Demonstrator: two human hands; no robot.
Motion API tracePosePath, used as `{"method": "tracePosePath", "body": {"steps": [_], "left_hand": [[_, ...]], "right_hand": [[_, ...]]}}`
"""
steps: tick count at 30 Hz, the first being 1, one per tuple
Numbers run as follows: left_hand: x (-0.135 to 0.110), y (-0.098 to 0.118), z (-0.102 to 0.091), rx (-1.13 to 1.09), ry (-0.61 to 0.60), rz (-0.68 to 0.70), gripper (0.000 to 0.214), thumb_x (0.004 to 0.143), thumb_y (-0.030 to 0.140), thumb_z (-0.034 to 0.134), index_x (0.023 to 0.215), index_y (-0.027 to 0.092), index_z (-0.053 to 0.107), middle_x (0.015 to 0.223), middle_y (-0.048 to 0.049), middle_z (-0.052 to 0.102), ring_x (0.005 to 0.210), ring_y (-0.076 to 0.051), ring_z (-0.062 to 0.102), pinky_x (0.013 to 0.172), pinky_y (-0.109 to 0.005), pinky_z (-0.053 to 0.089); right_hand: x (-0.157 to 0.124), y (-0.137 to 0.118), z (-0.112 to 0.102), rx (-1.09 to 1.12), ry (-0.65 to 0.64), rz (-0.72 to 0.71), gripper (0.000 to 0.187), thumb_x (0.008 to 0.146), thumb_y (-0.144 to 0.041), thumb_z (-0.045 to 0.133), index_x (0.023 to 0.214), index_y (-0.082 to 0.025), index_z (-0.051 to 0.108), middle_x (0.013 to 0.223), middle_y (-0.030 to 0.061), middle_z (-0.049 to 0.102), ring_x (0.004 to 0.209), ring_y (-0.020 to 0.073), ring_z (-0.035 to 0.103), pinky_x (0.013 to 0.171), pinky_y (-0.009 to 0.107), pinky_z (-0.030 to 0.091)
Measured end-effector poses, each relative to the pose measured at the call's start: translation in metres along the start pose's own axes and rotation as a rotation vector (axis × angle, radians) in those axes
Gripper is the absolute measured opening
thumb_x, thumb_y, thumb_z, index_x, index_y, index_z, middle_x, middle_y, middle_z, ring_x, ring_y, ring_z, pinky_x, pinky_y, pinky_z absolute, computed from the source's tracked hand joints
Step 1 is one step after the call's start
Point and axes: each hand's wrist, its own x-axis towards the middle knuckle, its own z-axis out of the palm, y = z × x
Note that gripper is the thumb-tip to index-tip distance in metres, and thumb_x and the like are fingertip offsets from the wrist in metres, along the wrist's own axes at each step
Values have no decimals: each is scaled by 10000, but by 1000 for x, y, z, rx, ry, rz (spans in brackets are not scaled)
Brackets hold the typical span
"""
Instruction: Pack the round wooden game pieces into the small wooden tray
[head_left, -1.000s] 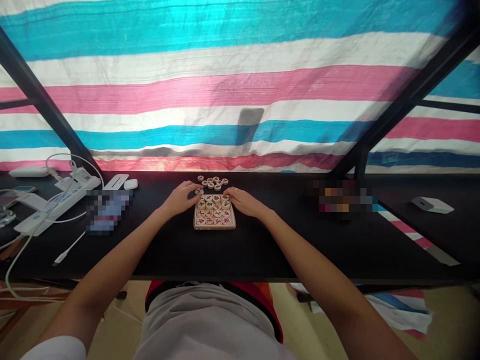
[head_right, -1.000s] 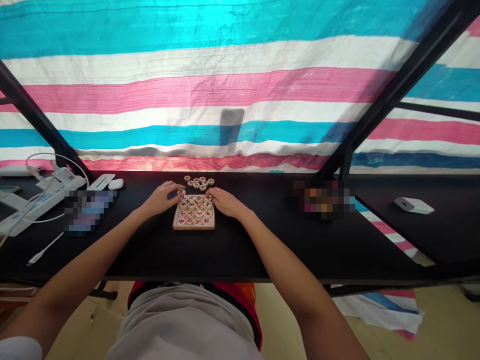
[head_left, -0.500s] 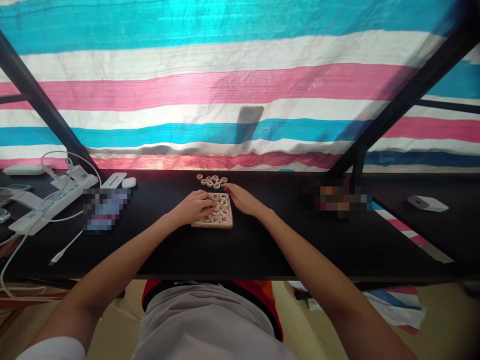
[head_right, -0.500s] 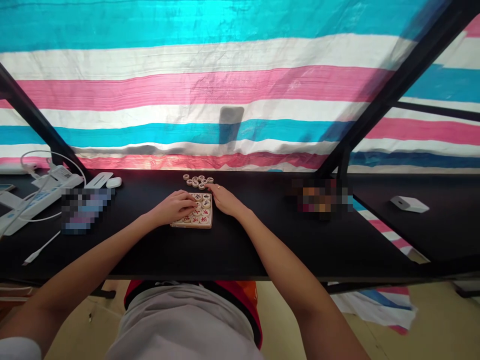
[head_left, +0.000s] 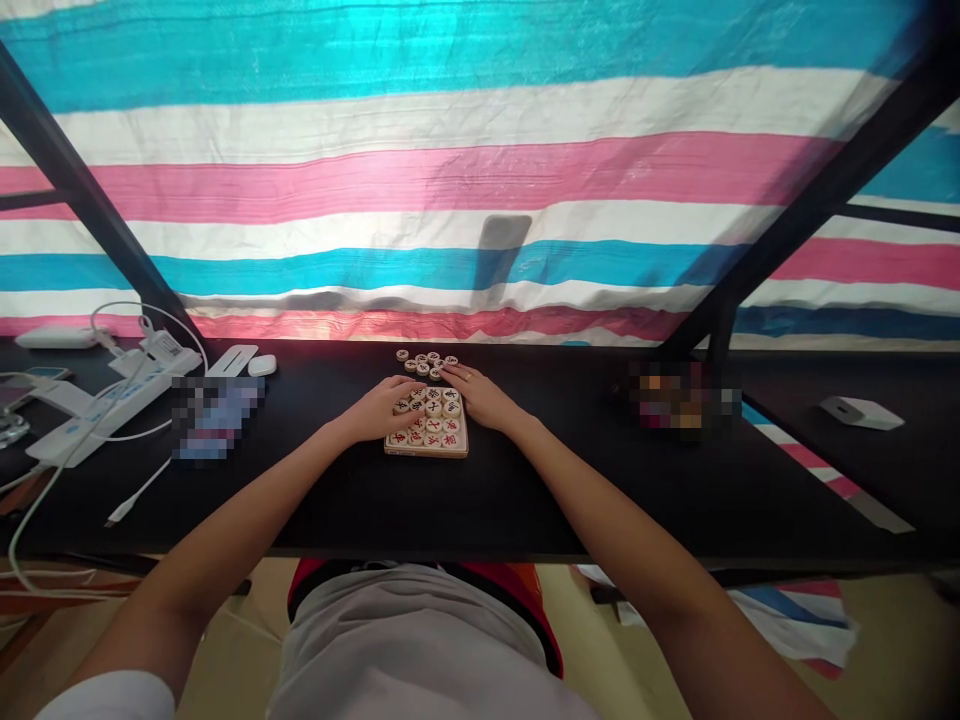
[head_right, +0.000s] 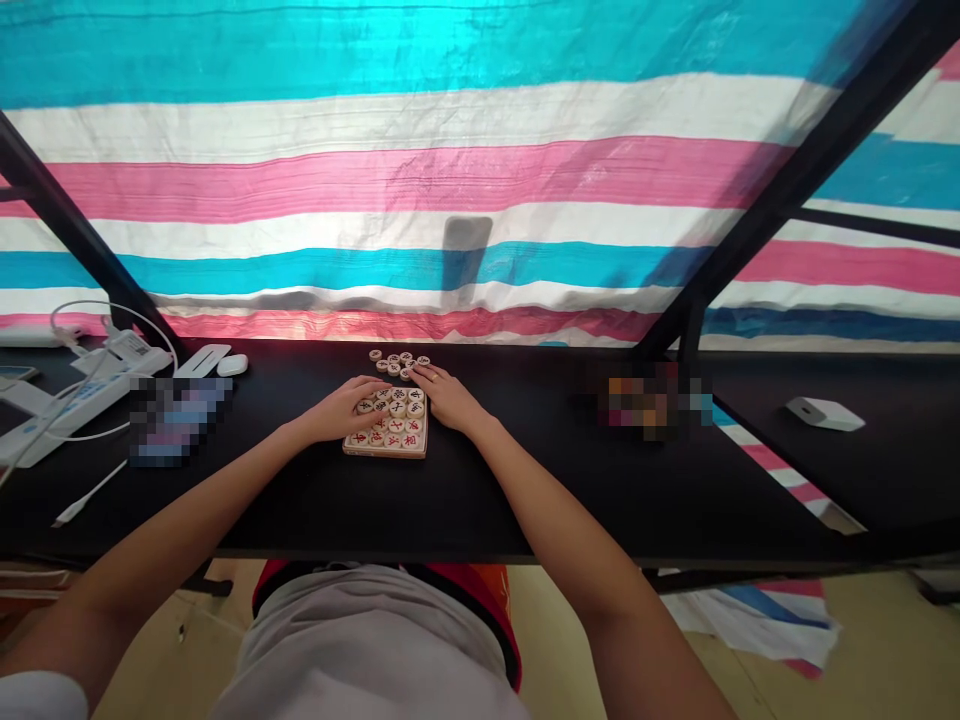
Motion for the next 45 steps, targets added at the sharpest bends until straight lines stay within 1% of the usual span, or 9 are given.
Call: {"method": "tracePosePath", "body": {"steps": [4,11,19,22,27,30,34,39,45], "left_hand": [[0,-3,-2,3,-45,-55,530,842,467,525,1297,197,495,1237,-99,520,1159,-245,495,1012,-359,398],[0,2,-3,29,-68,-82,529,820,487,545,1275,219,510,1220,-93,532,1156,-259,482,1006,-379,392],[0,2,-2,105,-101,-98,543,871,538,449,1293,199,489,1239,-106,515,1158,-261,467,998,-381,371],[0,3,-4,136,-107,-102,537,878,533,441,1299,203,485,1235,-100,518,1152,-254,470,987,-365,372],[1,7,-5,252,-120,-104,529,884,529,432,1313,224,481,1208,-82,547,1099,-255,503,934,-360,392],[1,8,-5,292,-104,-123,527,872,529,450,1310,238,484,1190,-77,555,1070,-254,520,911,-358,401],[1,9,-5,289,-104,-166,520,862,509,470,1300,230,492,1173,-80,558,1062,-257,524,916,-363,402],[1,9,-6,249,-116,-183,525,862,498,476,1307,220,484,1189,-87,544,1083,-259,518,939,-368,398],[0,7,-5,211,-107,-184,527,858,491,488,1309,218,485,1193,-91,537,1103,-260,510,960,-364,395]], "right_hand": [[4,-2,-1,-3,-38,-32,575,864,-104,386,1428,-210,353,1430,65,426,1309,255,354,1028,431,371],[1,-8,-5,-104,55,62,397,874,-145,428,1251,-157,550,1246,146,527,1113,261,480,939,394,417],[-10,-3,-19,-27,60,185,171,881,-217,443,966,-171,585,951,99,609,873,216,549,808,342,443],[-11,-8,-27,31,125,227,126,845,-254,497,912,-178,571,884,71,596,815,201,549,752,321,441],[-13,-27,-40,206,246,35,173,826,-281,523,968,-187,549,875,42,587,786,167,551,743,290,445],[-16,-39,-43,230,209,-73,259,788,-252,557,1038,-182,550,892,46,589,782,166,550,736,287,452],[-18,-48,-45,187,107,-193,205,775,-246,577,969,-189,604,853,50,594,819,186,550,774,308,452],[-17,-47,-46,183,47,-172,192,780,-297,617,935,-191,654,873,60,604,853,192,560,799,315,467],[-17,-46,-45,209,95,-217,215,771,-370,657,897,-199,691,987,83,611,948,205,562,849,332,478]]}}
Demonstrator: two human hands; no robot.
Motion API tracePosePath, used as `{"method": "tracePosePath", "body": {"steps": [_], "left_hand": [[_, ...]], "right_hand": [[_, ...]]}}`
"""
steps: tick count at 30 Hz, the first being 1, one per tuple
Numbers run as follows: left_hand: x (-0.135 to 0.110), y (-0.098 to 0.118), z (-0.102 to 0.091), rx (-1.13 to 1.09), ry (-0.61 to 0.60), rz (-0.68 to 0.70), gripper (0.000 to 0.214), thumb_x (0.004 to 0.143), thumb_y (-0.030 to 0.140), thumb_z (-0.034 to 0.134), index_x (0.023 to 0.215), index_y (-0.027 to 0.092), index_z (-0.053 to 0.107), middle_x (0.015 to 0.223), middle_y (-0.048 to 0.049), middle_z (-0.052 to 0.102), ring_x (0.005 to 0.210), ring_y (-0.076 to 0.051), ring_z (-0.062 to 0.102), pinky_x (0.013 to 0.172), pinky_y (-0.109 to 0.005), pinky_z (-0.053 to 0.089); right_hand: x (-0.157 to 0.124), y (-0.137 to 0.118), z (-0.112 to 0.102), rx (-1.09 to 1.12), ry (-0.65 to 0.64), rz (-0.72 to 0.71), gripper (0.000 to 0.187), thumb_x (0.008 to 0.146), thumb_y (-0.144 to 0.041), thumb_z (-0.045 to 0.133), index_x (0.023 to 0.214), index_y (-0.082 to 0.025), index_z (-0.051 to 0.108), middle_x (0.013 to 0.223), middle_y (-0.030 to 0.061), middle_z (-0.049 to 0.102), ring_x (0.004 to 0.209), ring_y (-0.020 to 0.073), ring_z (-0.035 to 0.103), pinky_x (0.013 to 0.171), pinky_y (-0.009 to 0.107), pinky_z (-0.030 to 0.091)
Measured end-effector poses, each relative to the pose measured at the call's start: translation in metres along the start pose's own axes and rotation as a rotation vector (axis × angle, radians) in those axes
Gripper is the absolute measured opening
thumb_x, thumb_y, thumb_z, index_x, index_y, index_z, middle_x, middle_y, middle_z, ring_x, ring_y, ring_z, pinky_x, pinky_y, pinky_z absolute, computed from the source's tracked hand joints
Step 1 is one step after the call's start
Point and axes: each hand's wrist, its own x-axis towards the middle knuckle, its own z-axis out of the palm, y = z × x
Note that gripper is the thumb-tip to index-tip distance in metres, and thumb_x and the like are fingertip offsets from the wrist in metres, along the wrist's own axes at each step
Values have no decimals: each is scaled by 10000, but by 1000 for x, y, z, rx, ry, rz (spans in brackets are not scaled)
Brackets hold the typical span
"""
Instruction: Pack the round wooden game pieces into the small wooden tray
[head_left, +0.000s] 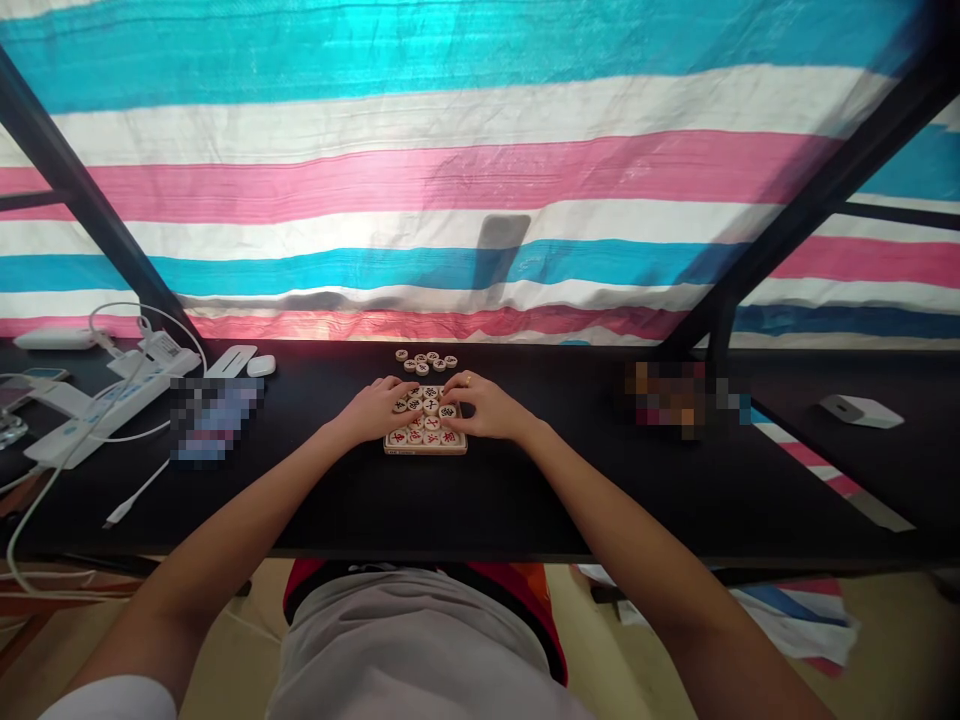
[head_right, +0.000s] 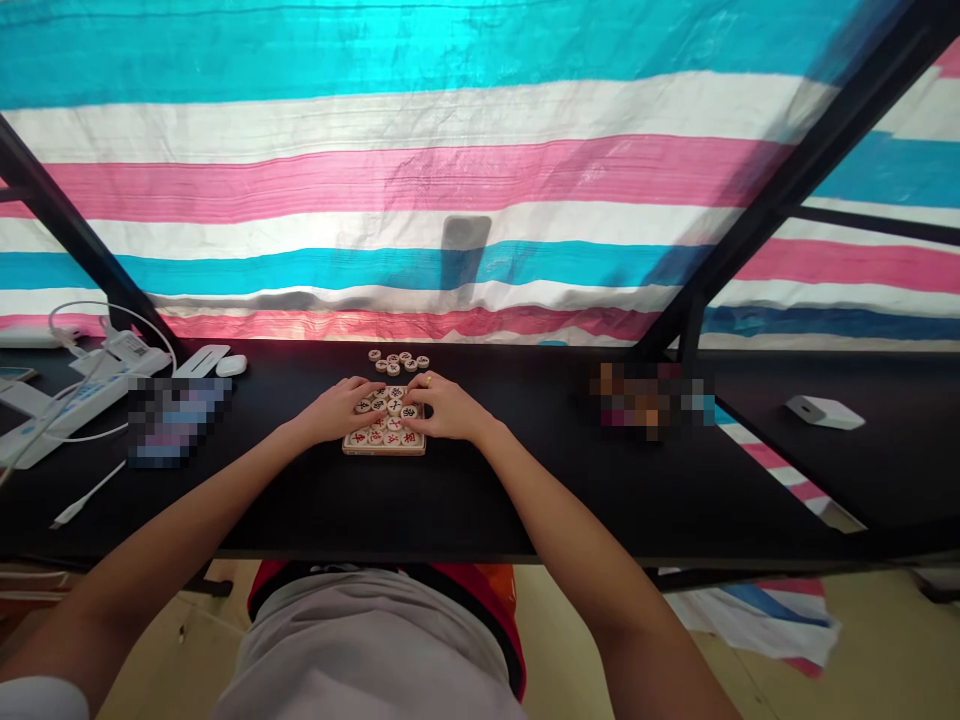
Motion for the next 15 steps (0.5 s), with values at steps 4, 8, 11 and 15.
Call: {"method": "tracePosePath", "body": {"steps": [4,8,11,15], "left_hand": [[0,1,-1,-23,-23,-8,534,861,496,473,1319,221,472,1213,-94,523,1117,-263,501,959,-368,399],[0,1,-2,-31,-26,-8,537,861,504,461,1319,225,472,1210,-92,523,1118,-265,501,950,-365,407],[-1,1,-2,-31,-22,-1,533,860,504,460,1315,226,474,1206,-92,524,1118,-264,500,956,-365,402],[-1,0,-2,-46,-36,-1,546,863,515,456,1324,223,464,1215,-92,519,1125,-261,499,966,-359,397]], "right_hand": [[1,-3,1,-29,-4,-56,216,777,-388,656,875,-200,697,984,83,630,928,207,567,831,341,492],[2,-5,1,-86,-19,-110,212,789,-392,640,855,-202,708,1018,92,639,946,220,566,851,365,485],[2,-4,1,-86,-27,-108,200,789,-387,639,834,-206,712,1041,92,639,959,222,567,870,373,481],[1,-3,2,-12,-34,-37,237,771,-351,656,954,-205,694,1067,89,623,1007,221,559,886,362,484]]}}
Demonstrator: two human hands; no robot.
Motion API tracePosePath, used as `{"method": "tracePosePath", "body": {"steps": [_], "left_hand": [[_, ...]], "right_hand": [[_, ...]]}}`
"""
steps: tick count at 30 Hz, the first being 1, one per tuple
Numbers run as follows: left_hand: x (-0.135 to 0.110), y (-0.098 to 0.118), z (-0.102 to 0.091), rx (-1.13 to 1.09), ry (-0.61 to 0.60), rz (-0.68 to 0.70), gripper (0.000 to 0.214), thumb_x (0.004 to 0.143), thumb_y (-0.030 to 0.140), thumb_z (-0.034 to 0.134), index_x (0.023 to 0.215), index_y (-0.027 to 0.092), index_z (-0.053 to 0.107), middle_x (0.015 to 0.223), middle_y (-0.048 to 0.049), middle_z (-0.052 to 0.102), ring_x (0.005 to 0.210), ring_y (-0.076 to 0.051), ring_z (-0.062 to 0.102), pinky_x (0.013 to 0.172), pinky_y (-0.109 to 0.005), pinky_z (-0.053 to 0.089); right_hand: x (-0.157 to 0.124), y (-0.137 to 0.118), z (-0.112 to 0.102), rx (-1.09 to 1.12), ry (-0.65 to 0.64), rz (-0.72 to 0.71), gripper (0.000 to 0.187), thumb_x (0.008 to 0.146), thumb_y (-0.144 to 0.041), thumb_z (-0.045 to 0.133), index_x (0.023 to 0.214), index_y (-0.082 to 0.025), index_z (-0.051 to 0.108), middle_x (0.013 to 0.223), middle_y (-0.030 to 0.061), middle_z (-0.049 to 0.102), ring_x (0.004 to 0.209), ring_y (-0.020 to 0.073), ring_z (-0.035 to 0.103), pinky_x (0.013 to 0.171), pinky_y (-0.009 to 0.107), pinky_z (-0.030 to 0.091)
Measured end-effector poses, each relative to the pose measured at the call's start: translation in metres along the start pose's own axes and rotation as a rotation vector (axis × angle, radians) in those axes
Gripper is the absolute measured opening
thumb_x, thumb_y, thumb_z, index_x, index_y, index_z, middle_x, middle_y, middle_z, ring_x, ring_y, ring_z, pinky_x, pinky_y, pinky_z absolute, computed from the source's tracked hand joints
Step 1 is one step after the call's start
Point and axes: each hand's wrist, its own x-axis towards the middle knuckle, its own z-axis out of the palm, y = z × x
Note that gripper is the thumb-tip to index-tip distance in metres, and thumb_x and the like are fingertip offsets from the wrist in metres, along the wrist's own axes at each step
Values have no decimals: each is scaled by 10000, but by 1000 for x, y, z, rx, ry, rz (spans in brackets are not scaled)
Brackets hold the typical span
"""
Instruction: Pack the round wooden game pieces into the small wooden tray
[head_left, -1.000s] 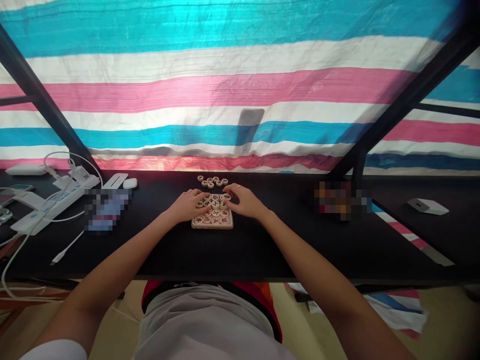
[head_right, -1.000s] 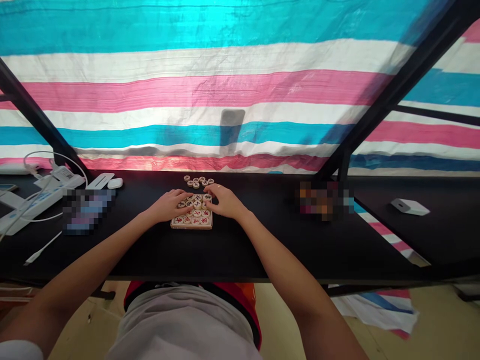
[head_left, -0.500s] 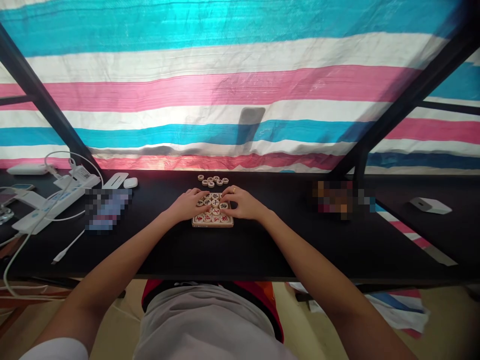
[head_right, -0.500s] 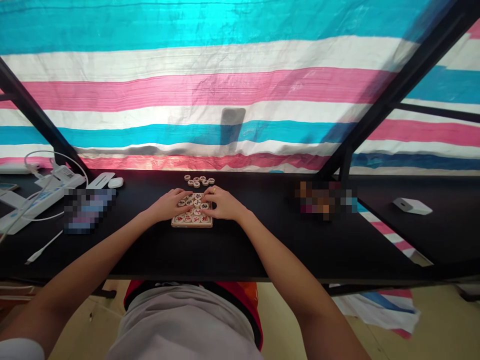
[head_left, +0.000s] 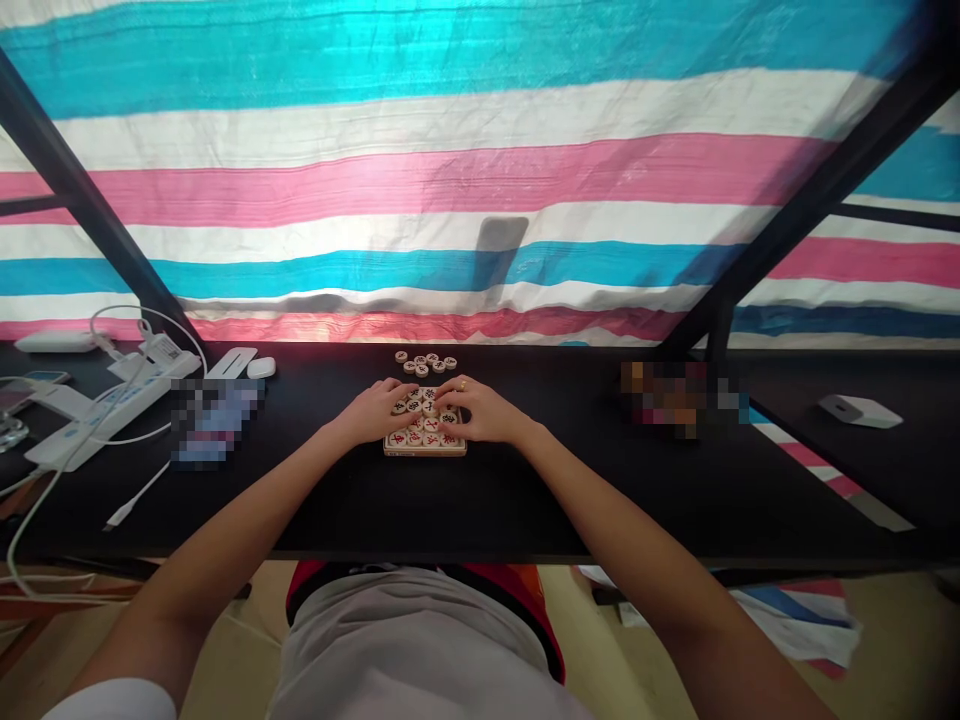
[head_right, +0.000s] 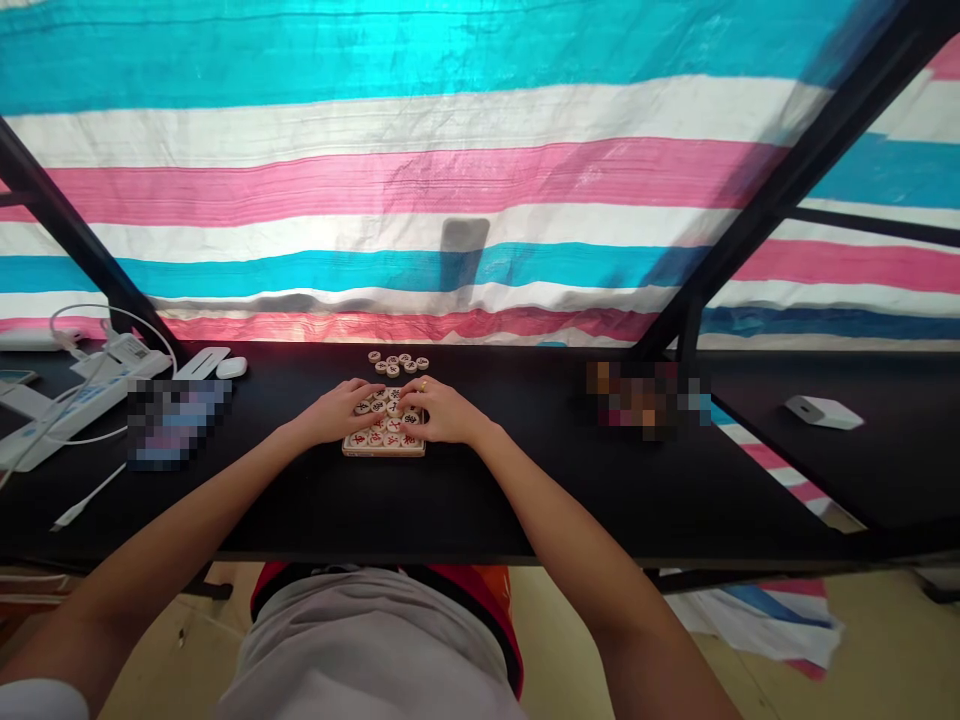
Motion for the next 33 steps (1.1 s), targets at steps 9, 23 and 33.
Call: {"method": "tracePosePath", "body": {"steps": [9,23,33], "left_hand": [[0,2,0,21,0,-6,566,865,526,452,1334,209,456,1230,-100,521,1134,-263,499,977,-367,390],[22,-51,4,-88,124,-47,411,915,239,292,1229,159,543,1076,-86,636,1031,-211,558,949,-343,416],[53,-51,-2,223,-55,-62,513,864,157,329,1349,281,443,1070,-78,536,1008,-229,561,814,-314,463]], "right_hand": [[0,7,5,-17,78,101,343,890,-416,502,1135,-202,612,1072,97,611,1039,227,537,917,380,455],[-1,40,15,-39,11,322,298,951,-260,390,1066,-172,651,1007,84,653,953,178,593,902,325,439],[-2,42,12,-41,6,321,296,941,-257,408,1078,-161,653,1012,90,649,946,178,587,907,324,431]]}}
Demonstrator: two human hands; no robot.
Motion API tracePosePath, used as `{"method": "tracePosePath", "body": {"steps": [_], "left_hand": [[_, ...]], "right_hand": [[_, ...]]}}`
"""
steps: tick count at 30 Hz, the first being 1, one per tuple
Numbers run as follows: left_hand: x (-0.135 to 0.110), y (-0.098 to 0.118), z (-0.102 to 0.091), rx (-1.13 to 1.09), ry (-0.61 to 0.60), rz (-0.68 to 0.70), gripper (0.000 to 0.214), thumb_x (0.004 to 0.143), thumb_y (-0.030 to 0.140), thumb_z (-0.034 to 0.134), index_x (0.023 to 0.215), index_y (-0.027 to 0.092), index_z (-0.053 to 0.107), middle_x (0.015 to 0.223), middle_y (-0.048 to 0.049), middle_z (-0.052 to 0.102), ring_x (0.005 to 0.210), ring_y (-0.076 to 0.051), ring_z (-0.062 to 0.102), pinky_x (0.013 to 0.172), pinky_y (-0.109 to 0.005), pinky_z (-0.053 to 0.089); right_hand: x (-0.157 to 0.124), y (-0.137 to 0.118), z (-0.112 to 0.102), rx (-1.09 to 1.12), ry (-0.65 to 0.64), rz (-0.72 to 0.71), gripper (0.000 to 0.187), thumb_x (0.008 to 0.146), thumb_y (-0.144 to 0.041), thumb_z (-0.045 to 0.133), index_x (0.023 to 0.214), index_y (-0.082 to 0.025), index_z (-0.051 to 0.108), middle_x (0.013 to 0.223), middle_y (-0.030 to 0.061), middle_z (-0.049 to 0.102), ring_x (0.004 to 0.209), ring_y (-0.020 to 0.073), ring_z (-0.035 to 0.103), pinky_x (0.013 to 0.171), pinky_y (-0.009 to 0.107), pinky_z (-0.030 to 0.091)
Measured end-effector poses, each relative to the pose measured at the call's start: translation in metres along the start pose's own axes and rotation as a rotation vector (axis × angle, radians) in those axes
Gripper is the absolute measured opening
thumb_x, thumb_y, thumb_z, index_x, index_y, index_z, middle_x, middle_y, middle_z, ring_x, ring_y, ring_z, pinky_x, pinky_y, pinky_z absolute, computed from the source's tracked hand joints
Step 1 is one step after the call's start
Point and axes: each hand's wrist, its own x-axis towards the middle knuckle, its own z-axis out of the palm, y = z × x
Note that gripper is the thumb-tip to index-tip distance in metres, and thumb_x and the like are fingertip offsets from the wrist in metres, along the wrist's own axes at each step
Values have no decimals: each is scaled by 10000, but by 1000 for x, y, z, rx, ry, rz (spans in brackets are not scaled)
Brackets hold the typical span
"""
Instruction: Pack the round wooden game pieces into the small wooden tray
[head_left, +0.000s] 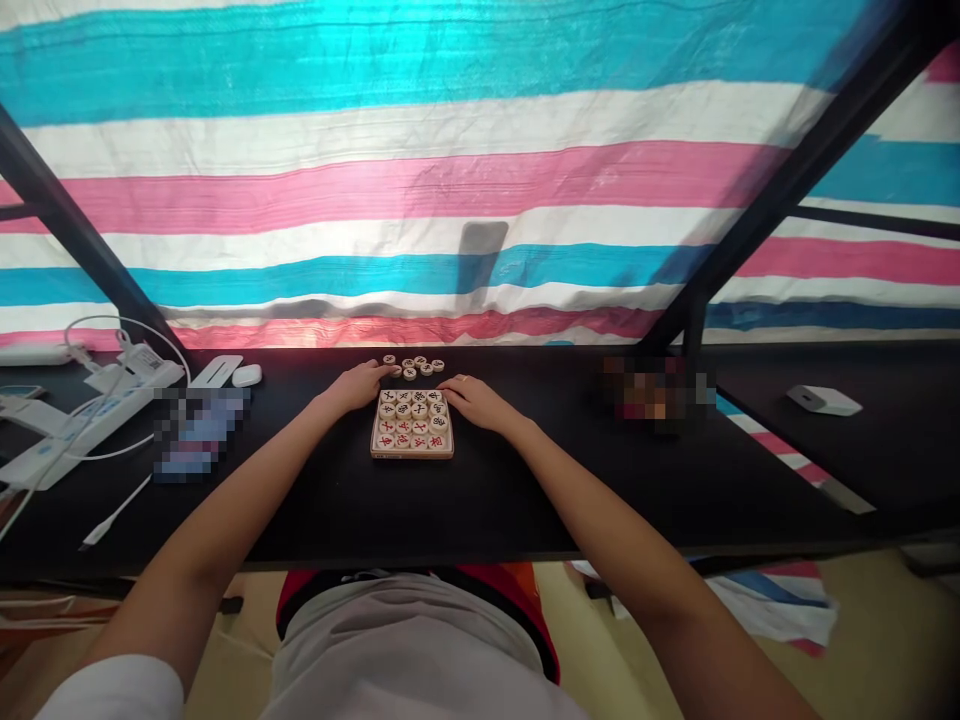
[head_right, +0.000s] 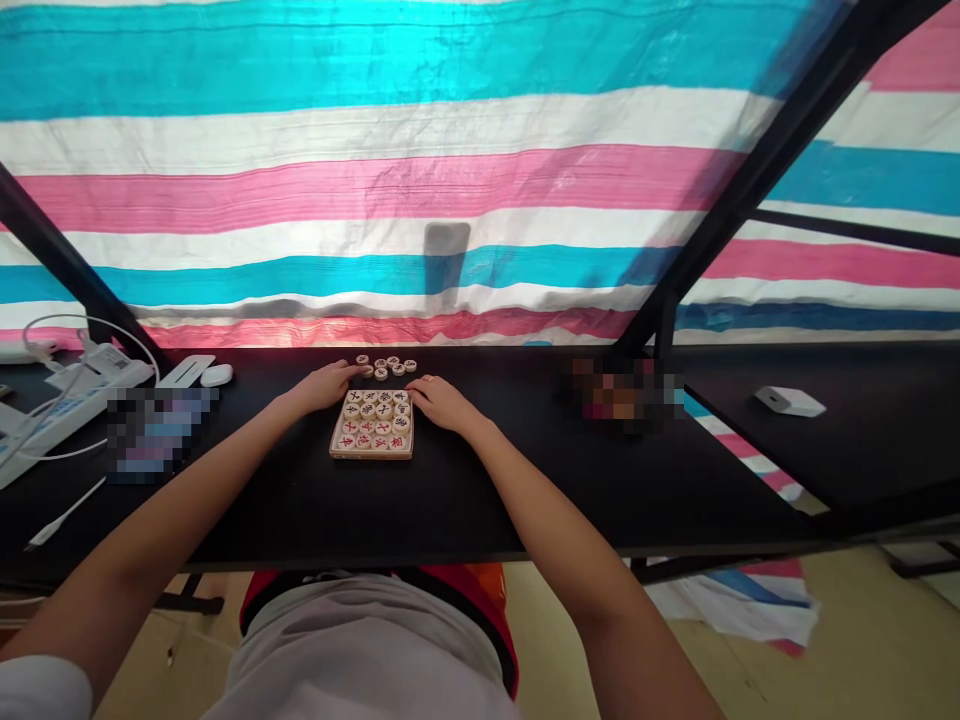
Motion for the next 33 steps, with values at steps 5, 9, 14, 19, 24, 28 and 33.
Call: {"method": "tracePosePath", "body": {"steps": [5,9,14,19,24,28,33], "left_hand": [[-29,-17,1,-6,92,-8,368,865,240,375,1197,225,533,1130,-85,534,1068,-232,524,871,-336,453],[-47,-24,2,-97,147,-20,236,842,343,439,1005,229,567,1158,-69,571,1078,-237,517,857,-338,459],[-49,-23,-9,-154,120,-44,233,822,410,475,923,230,583,956,-43,651,899,-221,578,748,-309,458],[-59,2,-32,-377,211,87,346,822,475,483,988,202,617,932,-29,659,827,-175,581,761,-277,456],[-68,40,-40,-342,-4,306,324,764,496,562,901,234,695,901,-33,656,859,-192,589,835,-294,446],[-66,45,-34,-304,-18,348,260,776,452,553,842,241,689,899,-32,630,903,-200,567,855,-298,441],[-64,36,-28,-309,65,372,205,773,403,568,816,224,659,963,-36,573,947,-199,532,880,-301,436]], "right_hand": [[-2,1,-3,40,-4,-4,283,922,-320,459,1070,-180,655,1028,82,648,964,187,588,902,332,437],[-2,1,-1,28,3,38,269,913,-302,470,1062,-179,656,1024,82,649,961,195,583,905,346,435],[-1,0,1,13,8,69,269,912,-297,469,1061,-170,654,1018,88,648,961,196,580,895,342,436],[-1,-4,0,4,14,88,267,908,-300,474,1045,-162,658,984,85,645,934,192,583,878,330,437],[-1,-5,-1,3,35,102,246,904,-285,481,1019,-169,665,972,83,649,918,188,588,866,329,441],[-1,-5,0,13,32,87,244,904,-285,481,1017,-176,668,970,80,653,913,191,591,864,338,445],[0,-5,-1,10,26,94,243,904,-275,476,1015,-175,668,971,80,655,913,190,594,863,338,445]]}}
